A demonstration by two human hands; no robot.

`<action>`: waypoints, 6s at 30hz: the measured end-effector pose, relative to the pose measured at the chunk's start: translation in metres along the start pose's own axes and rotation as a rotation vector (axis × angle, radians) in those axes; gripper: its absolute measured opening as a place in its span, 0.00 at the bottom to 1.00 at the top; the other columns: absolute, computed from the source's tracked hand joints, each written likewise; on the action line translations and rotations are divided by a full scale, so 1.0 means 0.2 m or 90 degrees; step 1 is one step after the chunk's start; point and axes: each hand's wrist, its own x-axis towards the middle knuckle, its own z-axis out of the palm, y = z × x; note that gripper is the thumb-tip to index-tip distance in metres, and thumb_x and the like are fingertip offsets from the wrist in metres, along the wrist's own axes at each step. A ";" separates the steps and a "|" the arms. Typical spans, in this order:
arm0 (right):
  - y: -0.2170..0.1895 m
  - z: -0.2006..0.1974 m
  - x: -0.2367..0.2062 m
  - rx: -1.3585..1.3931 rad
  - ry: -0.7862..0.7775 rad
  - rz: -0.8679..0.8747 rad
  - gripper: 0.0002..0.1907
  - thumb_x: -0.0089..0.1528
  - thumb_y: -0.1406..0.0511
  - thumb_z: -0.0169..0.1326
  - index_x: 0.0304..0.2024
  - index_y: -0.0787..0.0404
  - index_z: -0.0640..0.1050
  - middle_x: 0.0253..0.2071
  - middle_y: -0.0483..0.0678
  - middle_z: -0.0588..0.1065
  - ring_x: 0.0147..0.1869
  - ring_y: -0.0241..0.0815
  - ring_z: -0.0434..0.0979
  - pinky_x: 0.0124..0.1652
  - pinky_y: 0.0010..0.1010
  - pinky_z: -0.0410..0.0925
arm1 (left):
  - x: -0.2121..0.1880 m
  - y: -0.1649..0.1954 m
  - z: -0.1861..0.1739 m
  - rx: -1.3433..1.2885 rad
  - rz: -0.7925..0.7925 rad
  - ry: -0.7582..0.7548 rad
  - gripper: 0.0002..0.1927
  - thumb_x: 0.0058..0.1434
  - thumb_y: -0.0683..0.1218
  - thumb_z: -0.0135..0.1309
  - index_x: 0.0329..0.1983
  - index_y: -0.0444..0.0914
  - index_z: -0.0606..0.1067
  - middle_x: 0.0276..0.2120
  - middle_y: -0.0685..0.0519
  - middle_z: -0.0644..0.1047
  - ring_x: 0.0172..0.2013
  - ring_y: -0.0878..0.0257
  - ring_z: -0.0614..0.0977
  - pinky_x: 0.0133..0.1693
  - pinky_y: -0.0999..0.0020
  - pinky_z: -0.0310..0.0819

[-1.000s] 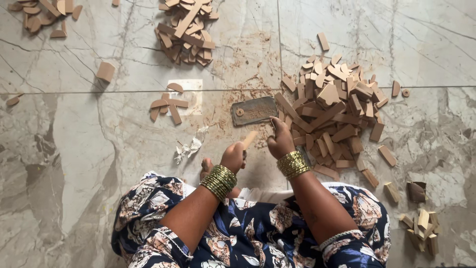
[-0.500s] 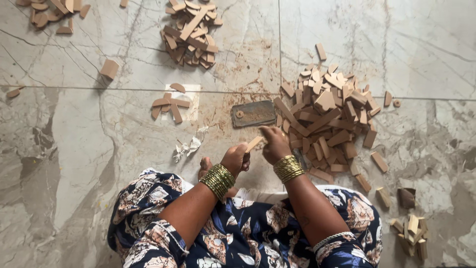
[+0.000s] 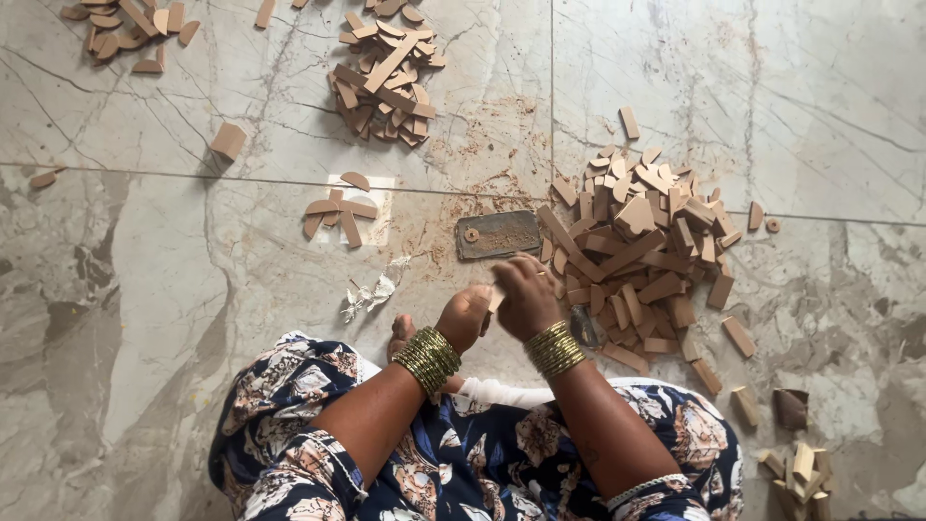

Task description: The person sits on the floor and sorts through a pile of small wooden cut pieces, picking up individual pieces by hand, briefly handling them, and placing them into separate groups on the floor. They continue moving pieces one at a time between piles throughout the episode.

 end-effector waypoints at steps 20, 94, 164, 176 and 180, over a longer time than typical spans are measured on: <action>0.13 0.05 -0.02 0.035 0.035 0.165 0.20 0.52 0.75 0.55 0.47 0.58 0.78 0.47 0.52 0.79 0.60 0.53 0.72 0.62 0.43 0.63 | 0.00 0.00 0.03 0.114 -0.001 0.000 0.21 0.73 0.55 0.43 0.33 0.35 0.73 0.19 0.58 0.70 0.20 0.69 0.71 0.23 0.72 0.68; 0.04 -0.09 -0.03 0.959 0.100 0.311 0.26 0.69 0.49 0.40 0.58 0.58 0.74 0.52 0.55 0.77 0.52 0.49 0.79 0.50 0.39 0.75 | 0.00 0.04 0.10 0.022 -0.205 0.045 0.21 0.70 0.53 0.38 0.53 0.34 0.73 0.31 0.48 0.80 0.26 0.62 0.78 0.32 0.68 0.74; 0.13 0.16 -0.08 0.222 -0.364 0.176 0.24 0.53 0.64 0.58 0.53 0.59 0.77 0.52 0.53 0.74 0.56 0.50 0.77 0.57 0.36 0.70 | 0.24 0.56 -0.94 0.663 -0.178 0.413 0.24 0.59 0.58 0.58 0.53 0.39 0.77 0.48 0.40 0.80 0.49 0.47 0.82 0.53 0.55 0.77; 0.18 0.21 -0.08 0.185 -0.354 0.208 0.22 0.59 0.64 0.51 0.56 0.59 0.76 0.55 0.58 0.72 0.58 0.54 0.76 0.58 0.37 0.70 | 0.30 0.49 -0.82 0.247 -0.118 0.494 0.33 0.58 0.49 0.49 0.69 0.41 0.64 0.43 0.45 0.74 0.33 0.52 0.75 0.39 0.54 0.77; 0.11 0.12 0.00 0.349 -0.251 0.192 0.22 0.59 0.67 0.51 0.57 0.62 0.72 0.54 0.57 0.78 0.59 0.49 0.80 0.58 0.36 0.72 | 0.15 0.44 -0.43 -0.364 0.025 0.283 0.28 0.67 0.52 0.38 0.67 0.34 0.68 0.21 0.55 0.66 0.20 0.64 0.72 0.26 0.63 0.77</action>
